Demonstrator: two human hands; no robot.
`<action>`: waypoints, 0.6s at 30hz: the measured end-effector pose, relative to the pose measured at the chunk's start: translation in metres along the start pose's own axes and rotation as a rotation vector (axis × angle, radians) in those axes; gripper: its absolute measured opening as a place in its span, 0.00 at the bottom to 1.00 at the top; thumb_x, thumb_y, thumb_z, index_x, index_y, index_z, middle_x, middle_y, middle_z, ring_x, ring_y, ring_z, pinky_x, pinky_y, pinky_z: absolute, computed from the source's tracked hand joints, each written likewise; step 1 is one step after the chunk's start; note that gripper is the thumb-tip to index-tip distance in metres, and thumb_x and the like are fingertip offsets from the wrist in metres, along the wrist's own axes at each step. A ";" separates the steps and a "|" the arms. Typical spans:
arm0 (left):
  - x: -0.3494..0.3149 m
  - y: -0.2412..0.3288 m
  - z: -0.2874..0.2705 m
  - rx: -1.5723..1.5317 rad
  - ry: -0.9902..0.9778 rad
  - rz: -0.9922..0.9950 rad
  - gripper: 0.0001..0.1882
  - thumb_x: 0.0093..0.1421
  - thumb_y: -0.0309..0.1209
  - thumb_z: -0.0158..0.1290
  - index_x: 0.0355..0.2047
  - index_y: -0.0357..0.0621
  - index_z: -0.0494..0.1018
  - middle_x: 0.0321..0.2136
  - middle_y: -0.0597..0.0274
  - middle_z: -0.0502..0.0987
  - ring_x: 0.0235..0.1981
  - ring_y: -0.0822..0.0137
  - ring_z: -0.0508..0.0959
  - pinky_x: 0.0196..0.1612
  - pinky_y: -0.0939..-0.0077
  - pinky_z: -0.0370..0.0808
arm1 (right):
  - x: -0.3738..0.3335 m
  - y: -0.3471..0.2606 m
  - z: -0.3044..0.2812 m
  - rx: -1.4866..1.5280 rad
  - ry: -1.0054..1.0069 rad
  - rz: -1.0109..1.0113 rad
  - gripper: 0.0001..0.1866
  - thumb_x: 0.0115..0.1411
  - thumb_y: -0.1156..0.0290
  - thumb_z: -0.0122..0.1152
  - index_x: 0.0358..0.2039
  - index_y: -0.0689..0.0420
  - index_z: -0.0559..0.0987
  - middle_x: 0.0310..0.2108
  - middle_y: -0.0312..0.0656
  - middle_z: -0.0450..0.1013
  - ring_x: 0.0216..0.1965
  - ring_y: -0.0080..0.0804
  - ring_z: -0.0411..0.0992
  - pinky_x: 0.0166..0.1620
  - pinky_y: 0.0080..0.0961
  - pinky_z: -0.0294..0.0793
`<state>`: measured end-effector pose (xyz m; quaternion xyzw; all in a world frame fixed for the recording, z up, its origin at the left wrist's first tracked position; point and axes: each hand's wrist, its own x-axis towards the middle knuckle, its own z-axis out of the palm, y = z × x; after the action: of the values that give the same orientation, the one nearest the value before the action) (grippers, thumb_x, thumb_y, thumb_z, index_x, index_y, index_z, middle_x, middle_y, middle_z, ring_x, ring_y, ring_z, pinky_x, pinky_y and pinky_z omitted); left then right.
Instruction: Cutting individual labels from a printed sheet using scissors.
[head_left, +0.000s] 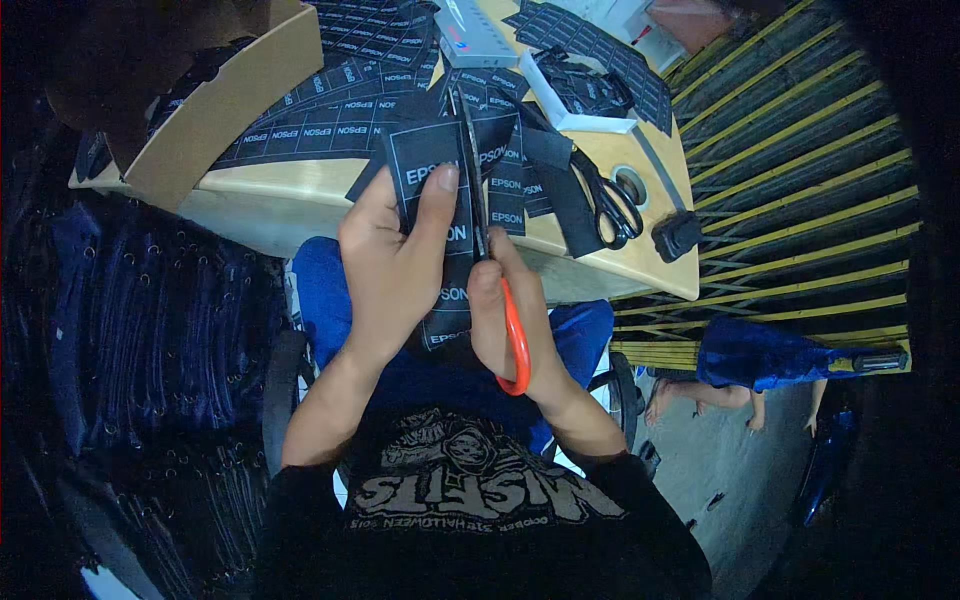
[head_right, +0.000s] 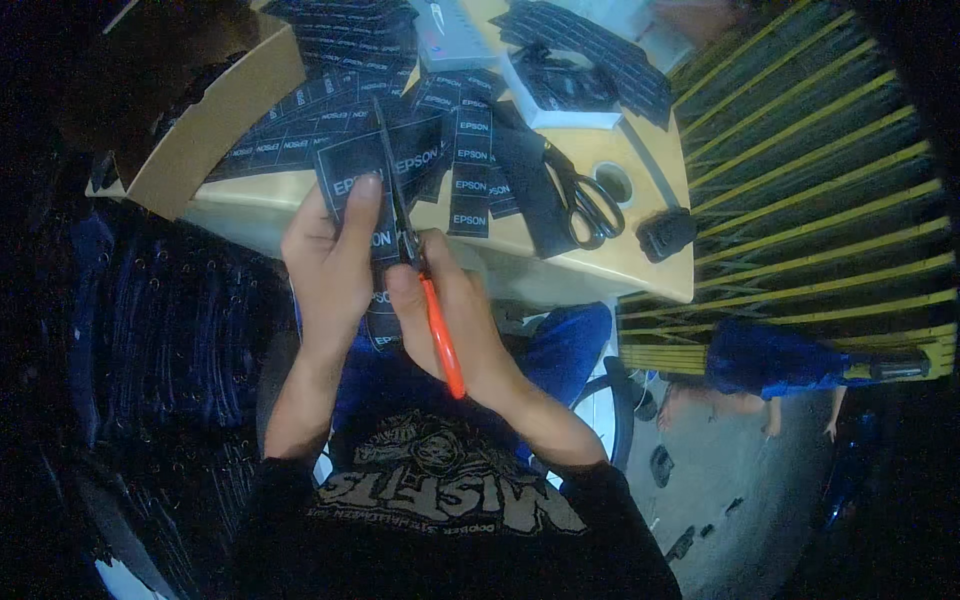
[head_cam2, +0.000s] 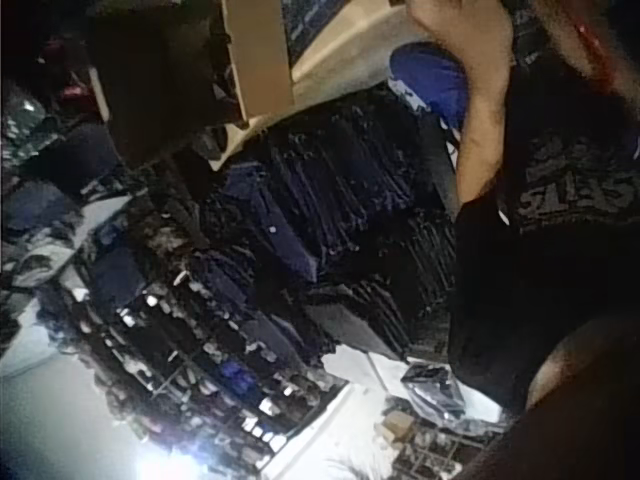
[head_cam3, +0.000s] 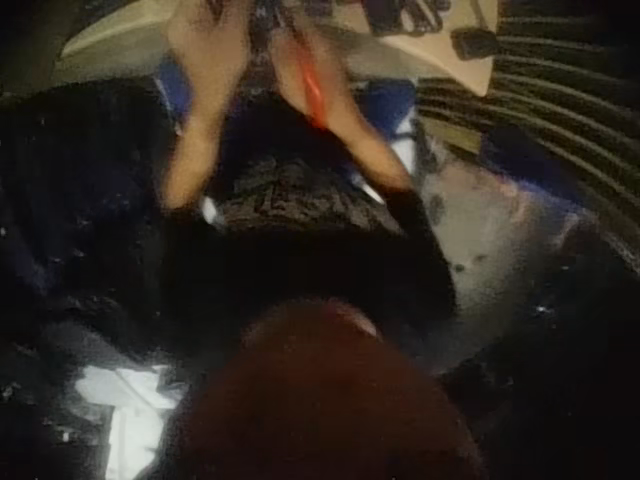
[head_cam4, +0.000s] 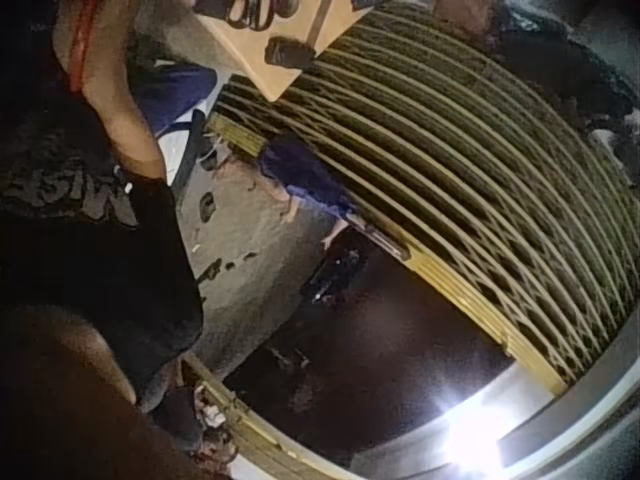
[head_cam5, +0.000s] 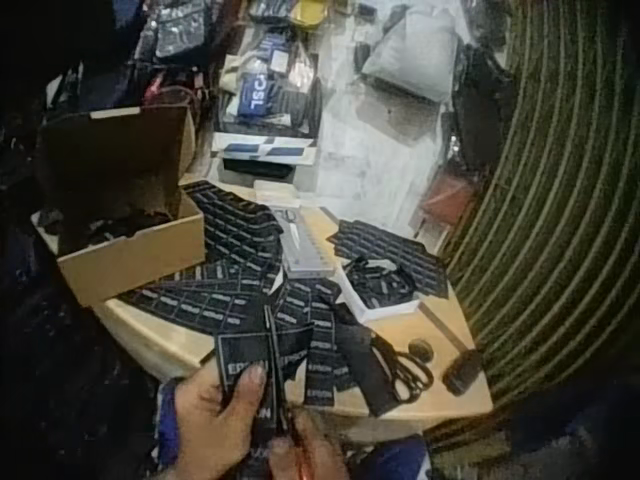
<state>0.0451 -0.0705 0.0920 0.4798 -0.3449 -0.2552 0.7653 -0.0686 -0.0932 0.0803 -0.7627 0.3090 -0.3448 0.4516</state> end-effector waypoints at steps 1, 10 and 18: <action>0.000 0.000 -0.002 0.042 -0.020 -0.008 0.07 0.62 0.27 0.49 0.36 0.34 0.73 0.26 0.71 0.74 0.27 0.84 0.67 0.29 0.88 0.66 | 0.000 -0.001 -0.001 -0.003 0.003 0.000 0.18 0.62 0.58 0.47 0.37 0.64 0.65 0.15 0.49 0.67 0.17 0.45 0.70 0.23 0.33 0.65; 0.004 -0.004 -0.005 0.033 -0.039 -0.018 0.08 0.62 0.27 0.48 0.36 0.35 0.73 0.27 0.72 0.74 0.27 0.84 0.68 0.29 0.88 0.66 | 0.005 -0.007 -0.004 0.058 -0.095 0.111 0.17 0.63 0.59 0.46 0.38 0.64 0.64 0.16 0.45 0.67 0.18 0.35 0.70 0.24 0.28 0.65; 0.005 0.001 -0.006 0.024 -0.068 -0.026 0.07 0.62 0.27 0.49 0.36 0.35 0.73 0.28 0.71 0.75 0.28 0.85 0.69 0.30 0.88 0.67 | 0.012 -0.010 -0.007 0.082 -0.081 0.035 0.18 0.62 0.59 0.49 0.39 0.63 0.64 0.18 0.44 0.66 0.21 0.26 0.65 0.26 0.25 0.64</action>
<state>0.0529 -0.0703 0.0930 0.4845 -0.3675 -0.2769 0.7440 -0.0665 -0.1018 0.0948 -0.7514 0.2891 -0.3181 0.5006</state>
